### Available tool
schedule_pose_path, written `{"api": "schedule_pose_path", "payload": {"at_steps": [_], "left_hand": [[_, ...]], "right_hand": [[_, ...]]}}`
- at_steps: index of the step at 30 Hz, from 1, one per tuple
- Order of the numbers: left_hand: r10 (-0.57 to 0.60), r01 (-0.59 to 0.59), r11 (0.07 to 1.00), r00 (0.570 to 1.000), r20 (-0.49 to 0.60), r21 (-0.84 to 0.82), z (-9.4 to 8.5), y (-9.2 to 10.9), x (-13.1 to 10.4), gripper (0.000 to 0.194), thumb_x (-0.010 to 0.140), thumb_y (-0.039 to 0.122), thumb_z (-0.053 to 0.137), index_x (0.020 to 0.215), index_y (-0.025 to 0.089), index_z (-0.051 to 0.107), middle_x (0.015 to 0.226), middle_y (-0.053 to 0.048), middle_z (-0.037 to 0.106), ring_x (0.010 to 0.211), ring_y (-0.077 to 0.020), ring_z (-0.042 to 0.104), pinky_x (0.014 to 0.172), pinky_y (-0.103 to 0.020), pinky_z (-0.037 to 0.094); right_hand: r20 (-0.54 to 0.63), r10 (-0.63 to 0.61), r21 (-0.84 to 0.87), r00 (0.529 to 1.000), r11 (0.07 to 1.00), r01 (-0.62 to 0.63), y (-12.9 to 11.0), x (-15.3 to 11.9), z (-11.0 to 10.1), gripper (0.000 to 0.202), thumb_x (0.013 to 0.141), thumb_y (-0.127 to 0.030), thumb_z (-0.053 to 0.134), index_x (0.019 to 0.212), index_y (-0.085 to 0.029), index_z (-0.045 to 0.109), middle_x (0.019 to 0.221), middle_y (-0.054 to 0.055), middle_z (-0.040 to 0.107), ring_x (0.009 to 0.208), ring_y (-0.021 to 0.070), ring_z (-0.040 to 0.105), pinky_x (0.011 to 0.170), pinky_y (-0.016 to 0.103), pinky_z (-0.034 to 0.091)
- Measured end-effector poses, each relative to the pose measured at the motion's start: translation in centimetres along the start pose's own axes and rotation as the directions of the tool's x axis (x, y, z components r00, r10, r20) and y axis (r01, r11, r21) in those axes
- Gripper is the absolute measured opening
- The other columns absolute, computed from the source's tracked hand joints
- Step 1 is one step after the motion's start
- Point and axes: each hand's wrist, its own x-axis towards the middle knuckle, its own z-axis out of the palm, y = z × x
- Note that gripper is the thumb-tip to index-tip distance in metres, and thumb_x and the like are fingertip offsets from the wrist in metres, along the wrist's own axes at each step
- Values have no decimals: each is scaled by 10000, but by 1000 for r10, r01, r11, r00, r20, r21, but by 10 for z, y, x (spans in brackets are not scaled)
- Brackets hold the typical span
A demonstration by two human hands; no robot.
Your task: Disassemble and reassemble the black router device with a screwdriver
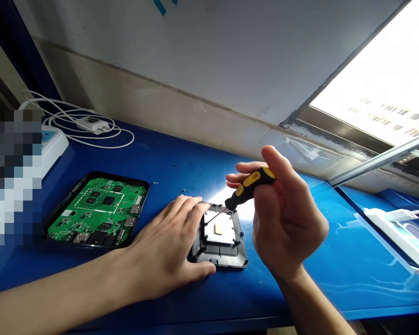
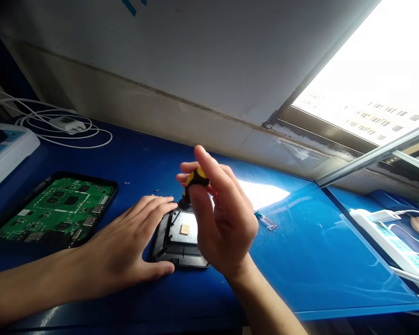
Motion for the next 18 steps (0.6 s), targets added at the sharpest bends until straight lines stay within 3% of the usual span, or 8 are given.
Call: {"api": "schedule_pose_path", "payload": {"at_steps": [4,7,10,13,16,18], "left_hand": [[-1,1,1000,1000,-8,3,2,-1,0,953,802,543,795,1559,143,375,1631,-229,403,1528,-469,320,1181,-687,394],[-1,0,1000,1000,-28,-5,1,-1,-1,938,794,518,807,1549,151,390,1609,-207,443,1510,-443,360,1184,-653,415],[-5,5,1000,1000,-21,-5,1,-1,0,940,798,522,800,1555,157,380,1619,-189,435,1520,-431,344,1205,-647,389],[-11,11,1000,1000,-2,14,1,-2,0,943,818,536,780,1566,146,359,1632,-197,411,1531,-432,323,1214,-651,370],[-5,5,1000,1000,10,31,1,-2,0,959,823,562,772,1571,143,343,1636,-222,395,1533,-453,312,1191,-676,386],[-1,0,1000,1000,12,31,1,-1,0,964,815,570,778,1563,139,350,1632,-235,396,1531,-458,315,1187,-675,392]], "right_hand": [[-90,-76,-47,993,996,72,1,0,0,413,857,-164,800,1234,-305,709,945,7,618,727,159,694,642,351,657],[-79,-33,16,996,999,34,0,-1,1,251,960,-229,678,1198,-280,738,1010,37,595,791,175,706,654,373,661],[-36,47,79,998,996,-44,-3,-3,1,364,1057,-198,441,1310,-280,691,1175,83,664,962,225,740,764,443,680],[-5,37,-8,999,999,-37,-4,-2,-1,383,1017,-174,554,1366,-293,655,1085,63,715,913,213,732,778,435,666],[-24,-24,-83,999,996,22,-2,0,-1,345,925,-222,731,1258,-308,710,912,25,649,778,182,670,635,366,620],[-42,-39,-60,998,998,37,-1,0,1,246,941,-292,716,1186,-311,725,881,23,610,771,184,645,591,347,599]]}}
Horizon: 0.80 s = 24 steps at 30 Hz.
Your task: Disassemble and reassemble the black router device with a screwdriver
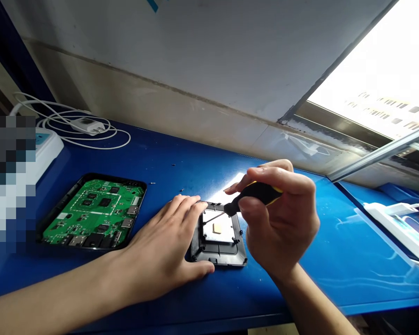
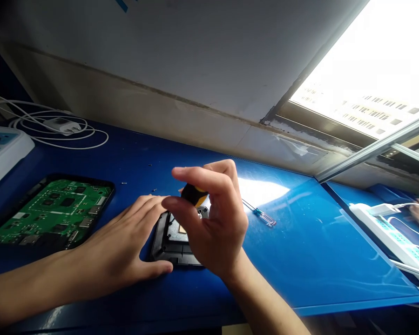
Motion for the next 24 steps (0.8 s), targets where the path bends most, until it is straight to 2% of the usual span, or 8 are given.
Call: {"api": "schedule_pose_path", "payload": {"at_steps": [2,6,9,14,16,18,22,24], "left_hand": [[5,-5,1000,1000,-6,-8,-1,1,1,945,811,551,787,1549,136,368,1629,-230,404,1532,-443,322,1204,-656,381],[19,-20,1000,999,-32,-24,0,2,1,936,801,527,801,1543,153,371,1625,-211,420,1534,-439,324,1218,-664,354],[18,-20,999,998,-55,-47,1,1,0,936,787,529,810,1539,180,375,1624,-202,426,1538,-442,318,1210,-667,360],[14,-16,999,999,-41,-49,1,1,0,929,785,529,809,1533,175,387,1632,-209,409,1537,-456,308,1190,-664,388],[11,-12,999,999,-31,-41,0,2,0,933,789,529,805,1533,153,388,1631,-218,405,1535,-462,304,1190,-669,385],[7,-9,999,999,-40,-47,-1,3,1,914,786,514,809,1520,150,404,1621,-213,420,1524,-456,327,1184,-663,398],[5,-9,997,998,-59,-76,-2,4,2,880,772,496,813,1494,165,432,1609,-203,438,1513,-450,351,1180,-660,405],[4,-8,997,999,-45,-82,-2,4,2,884,770,499,811,1496,168,430,1614,-208,429,1517,-454,344,1180,-669,399]], "right_hand": [[-9,26,77,1000,997,-26,-1,-1,2,217,1003,-318,596,1174,-304,730,989,57,636,839,212,673,628,379,625],[60,101,134,993,985,-109,-7,-3,3,380,1044,-210,434,1315,-314,678,1212,66,716,1037,268,730,842,492,659],[75,82,78,994,993,-88,-10,-2,0,384,1030,-182,508,1362,-309,654,1080,57,757,945,248,742,807,480,663],[11,44,34,999,998,-44,-1,0,2,263,939,-256,717,1192,-328,712,925,26,654,745,196,647,651,394,630],[-24,44,100,999,994,-42,4,0,4,191,966,-325,677,1154,-314,714,926,26,627,745,193,628,644,390,618],[-27,68,182,997,981,-62,7,-1,6,222,1004,-346,583,1172,-292,718,975,46,656,802,213,674,666,412,626],[-10,114,174,993,979,-111,4,-1,5,311,1024,-221,514,1271,-240,701,1115,84,749,937,251,758,781,462,656],[-12,109,124,994,986,-107,1,0,4,301,1012,-191,565,1275,-241,702,1066,74,765,892,233,761,778,450,659]]}}
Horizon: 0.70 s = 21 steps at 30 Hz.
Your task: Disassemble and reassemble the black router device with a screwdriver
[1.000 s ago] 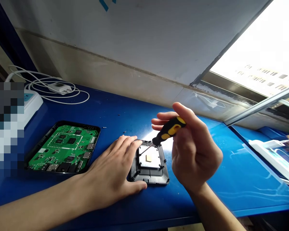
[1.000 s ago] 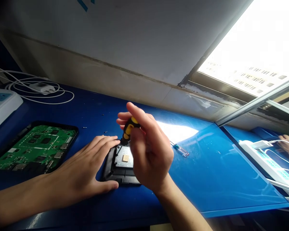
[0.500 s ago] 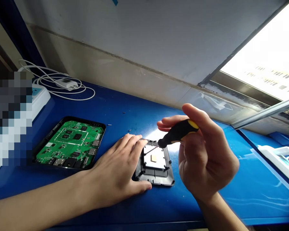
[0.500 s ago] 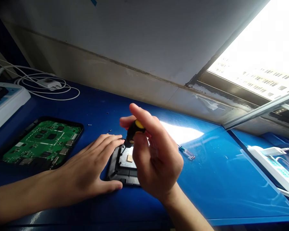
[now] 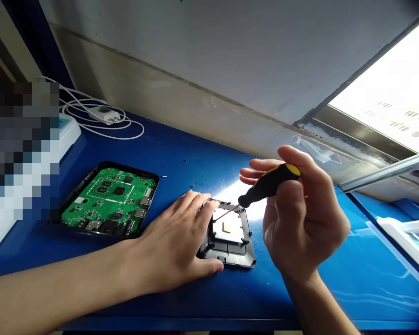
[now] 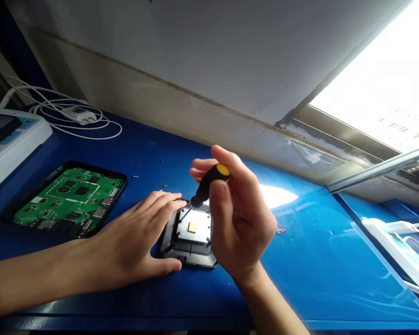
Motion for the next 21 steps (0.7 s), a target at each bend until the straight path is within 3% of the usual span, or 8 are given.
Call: {"api": "schedule_pose_path", "payload": {"at_steps": [6,9,13,17,21], "left_hand": [[-1,0,999,1000,14,45,1,-1,0,889,791,505,799,1514,154,418,1632,-223,403,1533,-455,314,1186,-664,393],[-6,4,998,1000,20,63,1,-1,0,884,797,505,795,1514,149,419,1631,-211,409,1530,-442,324,1192,-655,392],[-16,12,997,998,53,77,0,-1,0,913,800,529,785,1530,139,399,1644,-210,393,1537,-447,306,1213,-667,353],[-11,6,996,998,62,84,0,-1,-1,934,820,535,767,1554,116,369,1649,-227,378,1543,-458,292,1212,-681,345],[9,-13,995,999,47,96,1,-2,-1,930,819,522,779,1553,119,374,1631,-240,401,1536,-464,306,1194,-689,367]], "right_hand": [[-27,-46,-64,999,997,44,4,2,0,221,921,-218,736,1128,-294,729,885,-4,647,718,158,660,661,348,605],[-47,-21,-30,999,999,19,6,0,1,202,1014,-278,593,1170,-285,721,938,24,632,746,167,658,674,371,609],[47,12,-3,999,1000,-12,1,-2,0,362,1058,-212,447,1346,-273,658,1169,75,703,986,229,731,835,465,658],[71,-15,-150,997,988,25,-6,1,-2,390,1020,-190,563,1375,-329,645,1120,44,747,870,202,745,769,429,675],[10,-32,-224,999,974,34,-6,5,-3,313,897,-206,774,1193,-303,748,935,27,693,792,189,674,672,390,632]]}}
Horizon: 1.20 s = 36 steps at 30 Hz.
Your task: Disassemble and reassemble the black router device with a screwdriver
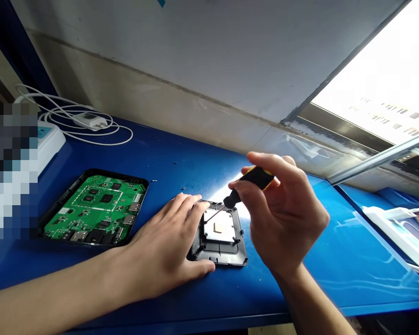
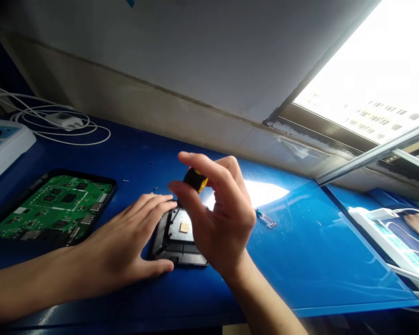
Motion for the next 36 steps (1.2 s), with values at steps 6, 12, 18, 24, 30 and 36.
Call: {"api": "schedule_pose_path", "payload": {"at_steps": [6,12,18,24,30,36], "left_hand": [[-10,10,1000,1000,4,-12,-1,1,-1,956,807,541,794,1558,124,374,1635,-235,394,1538,-468,298,1203,-687,354],[-1,1,1000,1000,19,-11,-4,4,0,977,816,579,771,1558,79,381,1631,-247,390,1530,-478,303,1212,-665,350],[37,-37,999,999,-3,11,-3,2,1,967,842,576,752,1560,51,373,1624,-266,389,1527,-466,315,1220,-642,346],[3,-4,1000,1000,17,6,-5,4,0,961,830,572,762,1556,66,388,1632,-242,389,1527,-470,307,1210,-659,356],[-25,24,1000,998,53,11,-2,4,1,983,830,581,751,1579,84,351,1665,-232,343,1555,-463,252,1234,-665,307],[-15,14,1000,1000,13,26,0,3,1,906,818,538,772,1530,111,409,1635,-227,393,1530,-441,317,1202,-653,379]], "right_hand": [[0,-8,134,1000,991,8,2,-6,4,261,1021,-223,582,1238,-258,725,1008,52,713,769,180,716,661,387,638],[88,7,218,996,976,-26,-2,-5,1,337,1010,-142,566,1308,-235,693,1079,75,754,867,225,763,693,416,663],[95,-21,211,995,978,1,-2,2,1,203,941,-175,712,1120,-268,735,905,13,688,743,168,676,599,335,553],[66,12,231,998,973,-27,2,-7,1,238,1031,-256,564,1216,-253,714,1056,49,698,812,192,744,695,382,631],[103,-20,281,995,960,-9,0,-11,-1,345,1032,-138,506,1332,-203,663,1145,85,748,1038,239,756,917,456,636],[54,26,185,998,982,-36,1,-2,4,216,975,-174,652,1170,-251,707,939,20,686,788,155,714,674,314,631]]}}
